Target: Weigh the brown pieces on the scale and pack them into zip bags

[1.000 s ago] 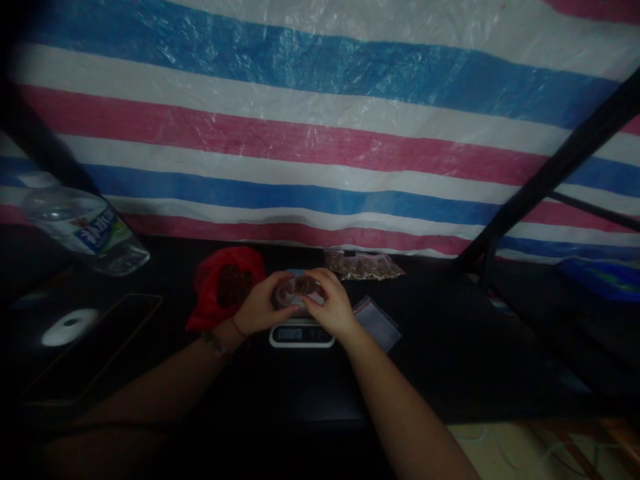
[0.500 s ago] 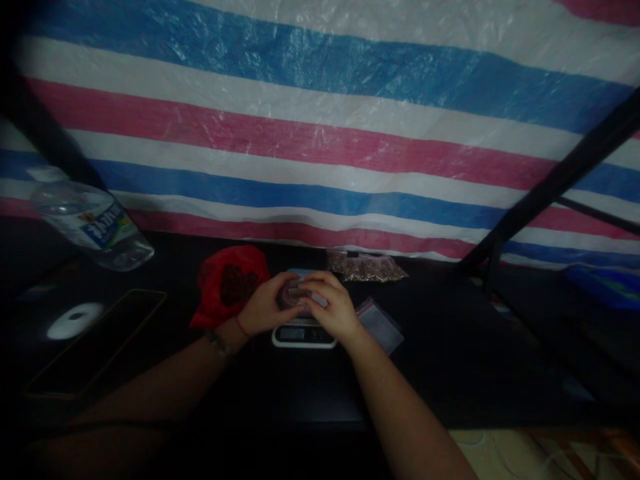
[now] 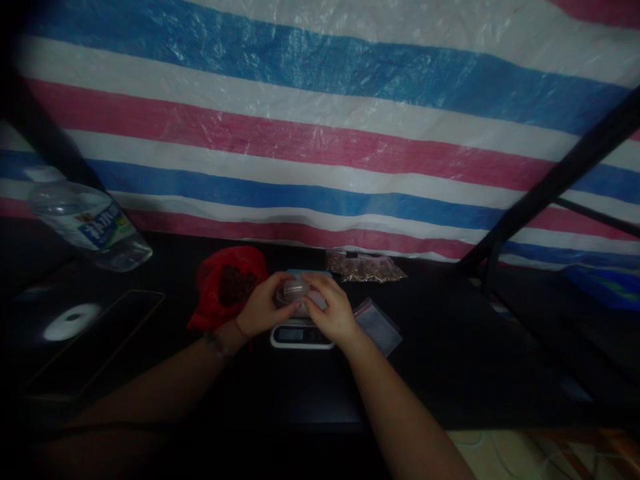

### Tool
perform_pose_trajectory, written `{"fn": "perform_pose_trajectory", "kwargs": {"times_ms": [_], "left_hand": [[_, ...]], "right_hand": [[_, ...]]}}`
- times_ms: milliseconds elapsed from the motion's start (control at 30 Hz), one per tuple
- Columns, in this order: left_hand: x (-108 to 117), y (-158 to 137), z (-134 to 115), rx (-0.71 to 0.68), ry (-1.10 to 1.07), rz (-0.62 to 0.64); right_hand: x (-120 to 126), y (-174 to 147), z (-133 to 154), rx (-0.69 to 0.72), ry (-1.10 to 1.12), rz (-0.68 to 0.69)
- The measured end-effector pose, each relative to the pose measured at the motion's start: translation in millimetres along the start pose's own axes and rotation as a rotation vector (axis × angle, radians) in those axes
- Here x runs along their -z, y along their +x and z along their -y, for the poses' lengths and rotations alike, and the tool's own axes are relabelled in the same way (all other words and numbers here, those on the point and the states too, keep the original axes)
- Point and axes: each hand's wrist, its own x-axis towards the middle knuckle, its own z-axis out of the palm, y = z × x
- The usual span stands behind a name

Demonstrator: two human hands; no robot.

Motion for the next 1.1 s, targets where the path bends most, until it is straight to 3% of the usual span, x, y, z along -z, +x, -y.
{"fn": "perform_pose_trajectory", "kwargs": {"times_ms": [300, 433, 500, 567, 667, 800, 933, 1100], "left_hand": [[-2, 1, 8, 0.103, -0.177, -0.108], [2, 9, 20, 0.306, -0.637, -0.321], [9, 14, 22, 0.438, -0.998, -0.323], [17, 17, 20, 0.534, -1.306, -0.214], [26, 16, 16, 0.563, -1.508, -0.035], [25, 12, 14, 0.573, -1.460, 0.096], [21, 7, 12, 0.554, -1.370, 0.273], [13, -1, 8, 0.510, -1.373, 0.569]], "right_hand": [[-4, -3, -10, -0.118, 0.047, 0.031], [0, 2, -15, -0.151, -0.021, 0.056], [1, 4, -19, -0.169, -0.099, 0.091], [1, 5, -24, -0.196, -0.178, 0.114], [-3, 4, -37, -0.223, -0.265, 0.107], [-4, 2, -45, -0.192, -0.340, 0.094], [3, 3, -31, -0.077, -0.290, 0.033], [5, 3, 0, 0.091, -0.075, 0.170]]}}
